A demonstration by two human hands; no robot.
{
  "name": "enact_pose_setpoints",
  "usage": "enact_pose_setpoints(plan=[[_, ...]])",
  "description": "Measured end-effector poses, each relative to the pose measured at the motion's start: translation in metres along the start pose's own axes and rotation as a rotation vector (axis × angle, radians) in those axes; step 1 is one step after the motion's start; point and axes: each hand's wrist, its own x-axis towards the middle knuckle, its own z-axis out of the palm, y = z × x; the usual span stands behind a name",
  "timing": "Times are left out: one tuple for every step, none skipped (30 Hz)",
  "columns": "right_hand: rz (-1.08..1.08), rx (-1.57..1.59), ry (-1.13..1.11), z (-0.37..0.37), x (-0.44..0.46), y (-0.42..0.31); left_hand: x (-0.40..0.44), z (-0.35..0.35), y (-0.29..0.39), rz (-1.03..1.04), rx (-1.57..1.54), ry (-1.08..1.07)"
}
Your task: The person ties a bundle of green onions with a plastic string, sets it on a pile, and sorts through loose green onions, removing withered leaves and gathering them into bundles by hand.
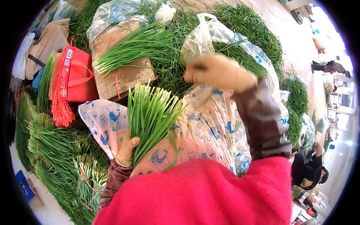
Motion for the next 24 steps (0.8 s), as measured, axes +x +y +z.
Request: enact_pose_setpoints(plan=[[-0.010, -0.030, -0.061, 0.013, -0.011, 0.007, -0.001, 0.002, 0.003, -0.042, -0.034, 0.002], [-0.019, -0.068, -0.072, 0.028, -0.022, 0.011, -0.001, 0.002, 0.002, -0.052, -0.022, 0.006], [-0.130, -0.106, 0.044, 0.046, -0.034, 0.021, -0.002, 0.001, -0.001, -0.047, -0.005, 0.024], [-0.123, -0.059, 0.092, 0.062, -0.040, 0.022, -0.002, -0.001, -0.003, -0.040, 0.014, 0.038], [-0.116, -0.013, 0.141, 0.075, -0.042, 0.021, -0.001, -0.005, -0.006, -0.051, 0.033, 0.036], [-0.062, -0.002, 0.113, 0.086, -0.043, 0.020, -0.001, -0.009, -0.009, -0.012, 0.092, -0.003], [-0.010, 0.010, 0.085, 0.095, -0.043, 0.019, 0.000, -0.009, -0.006, 0.027, 0.150, -0.043], [0.034, 0.012, 0.063, 0.098, -0.043, 0.016, 0.000, -0.003, -0.005, 0.011, 0.200, -0.053], [0.035, 0.028, 0.070, 0.100, -0.044, 0.018, 0.000, -0.001, -0.004, 0.002, 0.215, -0.055], [0.057, 0.171, 0.035, 0.103, -0.043, 0.021, 0.000, 0.002, -0.002, 0.080, 0.321, -0.110], [0.078, 0.312, -0.002, 0.104, -0.042, 0.021, 0.001, 0.007, 0.002, 0.157, 0.424, -0.165], [0.145, 0.543, -0.145, 0.097, -0.041, 0.019, -0.001, 0.012, 0.009, 0.096, 0.475, -0.225], [0.143, 0.549, -0.142, 0.095, -0.038, 0.020, -0.003, 0.019, 0.013, 0.094, 0.482, -0.226], [0.167, 0.557, -0.187, 0.093, -0.036, 0.020, -0.004, 0.025, 0.016, -0.005, 0.485, -0.152], [0.191, 0.563, -0.232, 0.090, -0.033, 0.021, -0.006, 0.028, 0.017, -0.102, 0.487, -0.078], [0.177, 0.463, -0.212, 0.086, -0.031, 0.022, -0.004, 0.023, 0.011, -0.035, 0.516, -0.095], [0.175, 0.466, -0.208, 0.082, -0.027, 0.024, -0.005, 0.020, 0.007, -0.034, 0.522, -0.098], [0.044, 0.220, -0.038, 0.077, -0.022, 0.027, -0.006, 0.018, 0.004, -0.012, 0.512, -0.050], [-0.085, -0.028, 0.132, 0.072, -0.018, 0.030, -0.007, 0.016, 0.001, 0.010, 0.501, -0.003], [-0.018, 0.031, 0.190, 0.062, -0.016, 0.027, -0.007, 0.010, -0.002, 0.012, 0.506, -0.006], [0.046, 0.090, 0.248, 0.050, -0.012, 0.024, -0.006, 0.002, -0.004, -0.014, 0.420, -0.016], [0.000, 0.004, 0.389, 0.040, -0.005, 0.030, -0.007, -0.003, -0.004, -0.037, 0.335, -0.024], [-0.048, -0.081, 0.526, 0.030, 0.003, 0.038, -0.008, -0.004, -0.003, -0.033, 0.339, -0.021], [-0.056, 0.012, 0.679, 0.022, 0.009, 0.048, -0.010, -0.003, -0.004, -0.065, 0.253, 0.036]])
